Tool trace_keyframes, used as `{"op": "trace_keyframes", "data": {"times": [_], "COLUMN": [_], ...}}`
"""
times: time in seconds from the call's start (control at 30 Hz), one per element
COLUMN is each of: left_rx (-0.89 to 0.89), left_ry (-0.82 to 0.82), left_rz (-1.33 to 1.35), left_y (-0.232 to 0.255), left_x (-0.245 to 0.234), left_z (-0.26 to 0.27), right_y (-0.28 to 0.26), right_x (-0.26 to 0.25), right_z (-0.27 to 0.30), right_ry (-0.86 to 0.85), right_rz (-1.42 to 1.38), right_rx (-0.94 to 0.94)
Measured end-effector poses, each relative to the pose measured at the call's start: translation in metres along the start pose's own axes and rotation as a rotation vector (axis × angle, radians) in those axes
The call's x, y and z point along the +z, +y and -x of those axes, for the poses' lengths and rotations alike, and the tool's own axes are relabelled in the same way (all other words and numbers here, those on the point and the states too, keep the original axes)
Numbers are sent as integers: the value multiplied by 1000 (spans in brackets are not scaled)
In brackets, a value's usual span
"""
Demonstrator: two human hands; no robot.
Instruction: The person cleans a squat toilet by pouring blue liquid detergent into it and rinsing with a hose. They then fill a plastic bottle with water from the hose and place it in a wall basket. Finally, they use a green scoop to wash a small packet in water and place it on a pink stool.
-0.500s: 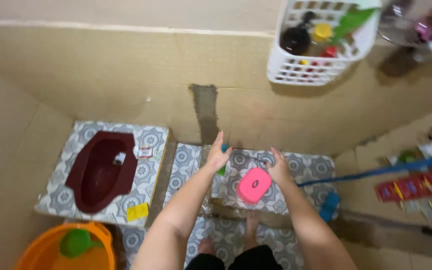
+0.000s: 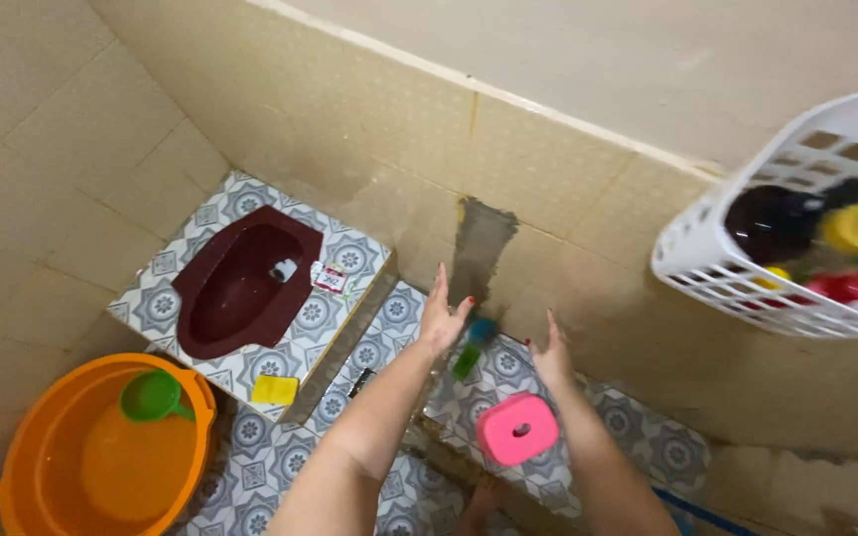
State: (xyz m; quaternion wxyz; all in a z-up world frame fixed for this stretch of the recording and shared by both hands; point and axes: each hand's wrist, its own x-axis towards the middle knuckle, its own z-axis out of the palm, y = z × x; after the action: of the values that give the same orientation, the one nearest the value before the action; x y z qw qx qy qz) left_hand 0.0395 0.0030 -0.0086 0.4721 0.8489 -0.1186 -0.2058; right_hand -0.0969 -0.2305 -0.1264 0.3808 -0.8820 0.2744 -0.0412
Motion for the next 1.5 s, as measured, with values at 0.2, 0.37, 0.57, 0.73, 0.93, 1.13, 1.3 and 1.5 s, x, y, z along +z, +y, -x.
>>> {"op": "trace_keyframes", "data": {"times": [0.2,0.37,0.57,0.73,0.93,1.13,1.3,1.5], "left_rx": [-13,-31,-36,-105,117,66,207,44], "left_ry": [31,102,132,91,231,63,74,-124], "left_rz": [-35,-52,-47,-14,-72,-69,-100,-191], "left_y": [-112,-191,-296,-391,-504,-551,-553,-520], "left_x": [5,7,31,70,131,186,226,244], "left_z": [-48,-52,-68,-101,-136,-147,-132,-106], "right_y": [22,28,121,119,214,405,559,454], "right_x": [79,165,317,357,408,449,478,419], "right_z": [-24,-34,-77,-92,-118,-143,-186,-136], "right_ry": [0,-52,-65,-249,-192,-21,-108,-278], "right_rz": [53,142,123,5,10,423,693,684], "right_rx": [32,55,-46,75,-38,-66,304,429]}}
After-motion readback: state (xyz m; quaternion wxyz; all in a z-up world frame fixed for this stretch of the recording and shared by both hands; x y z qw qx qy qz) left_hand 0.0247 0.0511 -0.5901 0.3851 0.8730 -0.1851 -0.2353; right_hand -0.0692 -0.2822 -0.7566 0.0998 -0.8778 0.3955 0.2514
